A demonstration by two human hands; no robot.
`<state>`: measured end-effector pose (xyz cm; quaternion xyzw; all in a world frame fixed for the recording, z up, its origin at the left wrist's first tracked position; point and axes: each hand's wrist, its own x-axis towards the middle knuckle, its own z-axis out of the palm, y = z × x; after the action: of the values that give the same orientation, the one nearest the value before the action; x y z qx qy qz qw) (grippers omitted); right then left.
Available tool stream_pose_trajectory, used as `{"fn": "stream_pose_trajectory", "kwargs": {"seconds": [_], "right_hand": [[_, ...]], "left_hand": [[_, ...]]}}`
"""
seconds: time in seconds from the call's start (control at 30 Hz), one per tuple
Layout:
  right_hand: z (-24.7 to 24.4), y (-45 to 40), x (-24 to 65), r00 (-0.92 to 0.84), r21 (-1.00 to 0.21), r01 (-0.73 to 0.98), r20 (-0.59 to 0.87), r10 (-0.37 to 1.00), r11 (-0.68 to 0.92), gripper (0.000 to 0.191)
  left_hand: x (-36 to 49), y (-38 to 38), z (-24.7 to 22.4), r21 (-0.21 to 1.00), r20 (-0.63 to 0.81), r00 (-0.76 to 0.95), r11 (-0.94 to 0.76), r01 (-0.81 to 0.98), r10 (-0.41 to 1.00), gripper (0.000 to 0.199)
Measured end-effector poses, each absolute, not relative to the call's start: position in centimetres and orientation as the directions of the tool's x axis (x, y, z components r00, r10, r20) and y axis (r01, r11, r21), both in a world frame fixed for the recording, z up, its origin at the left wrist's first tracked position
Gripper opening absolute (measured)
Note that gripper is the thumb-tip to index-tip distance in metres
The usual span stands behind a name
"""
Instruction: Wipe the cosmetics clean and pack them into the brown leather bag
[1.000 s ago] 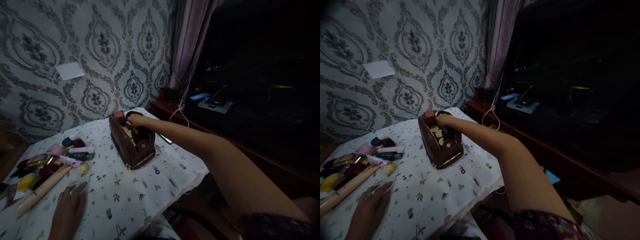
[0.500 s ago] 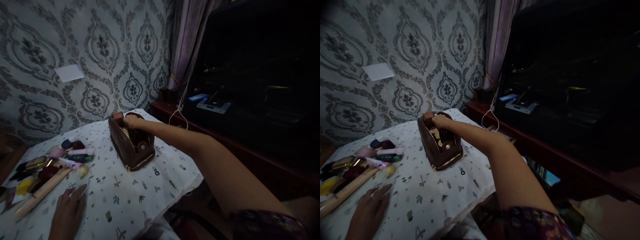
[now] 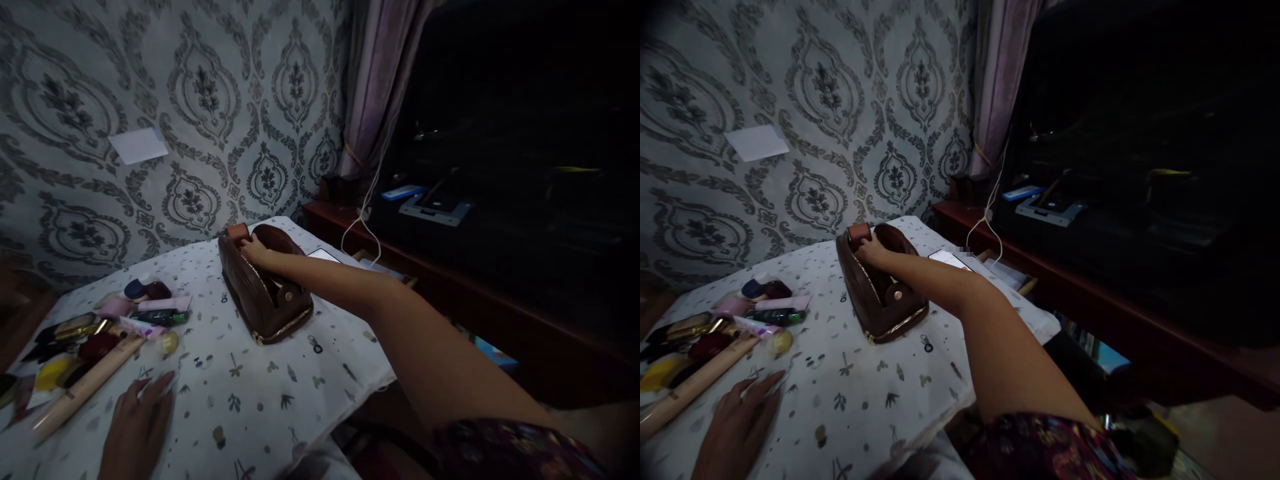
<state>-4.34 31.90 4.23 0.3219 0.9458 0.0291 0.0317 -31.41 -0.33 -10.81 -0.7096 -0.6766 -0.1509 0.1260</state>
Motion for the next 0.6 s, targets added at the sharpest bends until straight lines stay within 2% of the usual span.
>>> {"fn": "stream_pose_trajectory", "kwargs": {"seconds": [0.17, 0.5, 0.6], "right_hand": [[4.1, 31.5, -4.0, -0.715, 0.028, 0.698, -0.039, 0.698, 0.716, 0.039], [5.9, 30.6, -2.6, -0.663, -0.079, 0.748, -0.041, 0.747, 0.659, 0.031], [6.2, 31.1, -2.2, -0.632, -0.107, 0.773, -0.049, 0.773, 0.625, 0.035]], "left_hand": [[-30.7, -0.7, -10.1, 0.071, 0.379, -0.007, -0.022, 0.997, 0.925, 0.040], [-31.5, -0.5, -10.6, 0.111, 0.308, -0.045, 0.012, 0.994, 0.950, 0.044], [-31.7, -0.5, -10.7, 0.104, 0.309, -0.032, -0.001, 0.995, 0.951, 0.043]]}}
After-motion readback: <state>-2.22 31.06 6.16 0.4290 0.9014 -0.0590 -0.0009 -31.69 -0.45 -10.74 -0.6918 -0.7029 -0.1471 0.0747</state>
